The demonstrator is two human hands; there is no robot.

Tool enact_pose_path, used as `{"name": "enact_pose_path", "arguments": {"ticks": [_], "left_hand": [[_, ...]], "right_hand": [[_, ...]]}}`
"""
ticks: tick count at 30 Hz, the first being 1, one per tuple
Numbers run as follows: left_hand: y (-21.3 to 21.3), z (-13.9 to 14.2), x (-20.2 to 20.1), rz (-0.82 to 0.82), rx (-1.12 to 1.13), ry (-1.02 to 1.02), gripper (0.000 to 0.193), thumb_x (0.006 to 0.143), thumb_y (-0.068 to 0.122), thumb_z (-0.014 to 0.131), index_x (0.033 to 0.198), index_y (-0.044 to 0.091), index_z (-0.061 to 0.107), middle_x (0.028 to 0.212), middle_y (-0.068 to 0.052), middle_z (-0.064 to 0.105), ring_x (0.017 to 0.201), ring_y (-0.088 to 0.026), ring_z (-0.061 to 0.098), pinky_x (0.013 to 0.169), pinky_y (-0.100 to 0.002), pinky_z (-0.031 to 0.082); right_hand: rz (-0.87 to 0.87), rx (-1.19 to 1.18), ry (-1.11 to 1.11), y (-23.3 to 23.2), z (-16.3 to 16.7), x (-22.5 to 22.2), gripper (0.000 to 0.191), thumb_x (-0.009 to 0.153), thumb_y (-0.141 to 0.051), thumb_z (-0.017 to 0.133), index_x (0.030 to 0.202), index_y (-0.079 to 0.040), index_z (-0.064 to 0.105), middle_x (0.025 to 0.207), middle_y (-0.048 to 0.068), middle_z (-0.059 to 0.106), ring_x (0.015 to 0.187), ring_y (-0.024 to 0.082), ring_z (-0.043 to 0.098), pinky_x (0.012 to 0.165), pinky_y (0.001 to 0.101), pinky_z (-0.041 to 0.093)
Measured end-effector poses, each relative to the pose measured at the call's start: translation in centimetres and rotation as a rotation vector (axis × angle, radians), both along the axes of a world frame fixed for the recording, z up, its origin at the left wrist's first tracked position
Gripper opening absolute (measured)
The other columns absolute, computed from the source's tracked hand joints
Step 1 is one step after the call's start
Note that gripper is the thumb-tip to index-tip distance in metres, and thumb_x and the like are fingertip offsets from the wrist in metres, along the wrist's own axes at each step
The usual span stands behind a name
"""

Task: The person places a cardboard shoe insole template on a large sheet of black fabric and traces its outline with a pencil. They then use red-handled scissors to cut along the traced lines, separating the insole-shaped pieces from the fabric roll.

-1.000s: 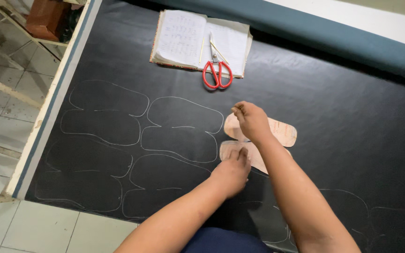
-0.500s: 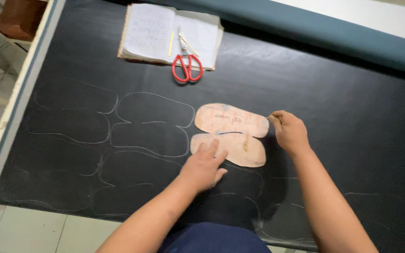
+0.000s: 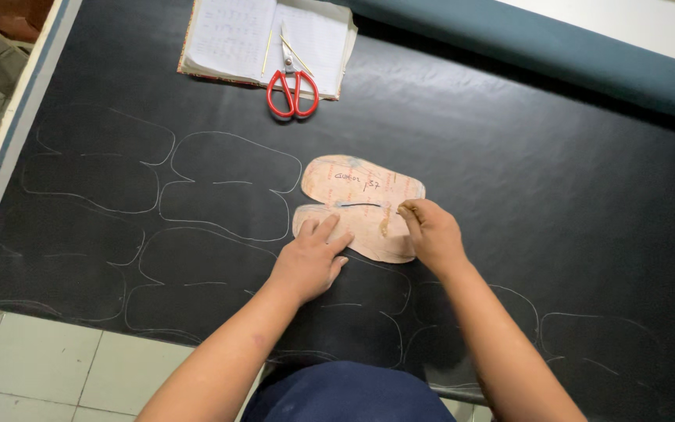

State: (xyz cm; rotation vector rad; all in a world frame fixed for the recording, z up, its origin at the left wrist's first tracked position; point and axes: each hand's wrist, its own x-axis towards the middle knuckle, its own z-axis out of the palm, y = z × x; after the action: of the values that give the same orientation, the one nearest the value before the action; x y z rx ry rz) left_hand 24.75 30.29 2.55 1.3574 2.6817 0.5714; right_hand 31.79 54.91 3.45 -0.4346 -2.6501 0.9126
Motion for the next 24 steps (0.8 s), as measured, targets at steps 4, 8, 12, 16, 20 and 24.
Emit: {"name": "enact_pose_path", "arguments": {"ticks": [4,8,12,16,20,24], "left_hand": [[0.1,-0.1,-0.1,-0.014,0.012,-0.019,0.045,0.087,0.031,0.069,0.131,0.022,0.065,0.147,-0.012,0.052,0.119,-0.036,0.054,0.094,-0.042,0.052],[0.8,0.2,-0.9,-0.034,-0.024,0.001,0.032,0.089,0.032,0.068,0.119,0.022,0.071,0.139,-0.009,0.056,0.112,-0.034,0.055,0.093,-0.047,0.049],[1.4,0.5,-2.9,-0.001,0.054,-0.147,0.021,0.090,0.036,0.065,0.099,0.025,0.080,0.126,-0.001,0.061,0.112,-0.031,0.054,0.104,-0.050,0.042],[2.6,0.0,-5.6,0.002,-0.054,-0.469,0.039,0.094,0.048,0.054,0.091,0.020,0.082,0.133,0.001,0.058,0.116,-0.033,0.050,0.100,-0.047,0.044],[3.9,-1.4,-7.4,-0.082,-0.031,-0.596,0.053,0.098,0.055,0.043,0.094,0.019,0.081,0.122,-0.003,0.068,0.117,-0.036,0.051,0.105,-0.046,0.042],[5.2,-3.0,-9.1,0.058,-0.145,-0.904,0.068,0.100,0.064,0.040,0.095,0.009,0.080,0.098,-0.021,0.082,0.102,-0.034,0.073,0.102,-0.041,0.052]], "right_hand": [[-0.022,-0.041,0.007,-0.2,0.4,0.9,0.018,0.096,-0.022,0.070,0.104,-0.006,0.073,0.098,0.013,0.075,0.086,0.028,0.073,0.077,0.0357,0.056],[-0.078,0.015,-0.059,-0.1,1.5,3.8,0.018,0.096,-0.020,0.069,0.104,-0.005,0.073,0.098,0.013,0.074,0.086,0.029,0.073,0.076,0.0370,0.056],[-0.063,0.086,-0.094,-1.6,2.1,7.1,0.015,0.095,-0.019,0.068,0.102,-0.006,0.073,0.096,0.013,0.073,0.085,0.030,0.072,0.074,0.0376,0.055],[-0.063,0.128,-0.135,-3.2,2.4,8.4,0.014,0.095,-0.018,0.068,0.100,-0.006,0.072,0.093,0.011,0.072,0.085,0.030,0.071,0.075,0.0375,0.055],[-0.068,0.125,-0.152,-4.7,2.5,7.5,0.014,0.094,-0.018,0.068,0.100,-0.006,0.073,0.095,0.011,0.073,0.088,0.030,0.071,0.076,0.0378,0.055],[0.000,0.070,-0.124,-6.5,2.1,5.4,0.015,0.094,-0.020,0.068,0.100,-0.006,0.072,0.095,0.013,0.073,0.089,0.031,0.071,0.078,0.0379,0.056]]}}
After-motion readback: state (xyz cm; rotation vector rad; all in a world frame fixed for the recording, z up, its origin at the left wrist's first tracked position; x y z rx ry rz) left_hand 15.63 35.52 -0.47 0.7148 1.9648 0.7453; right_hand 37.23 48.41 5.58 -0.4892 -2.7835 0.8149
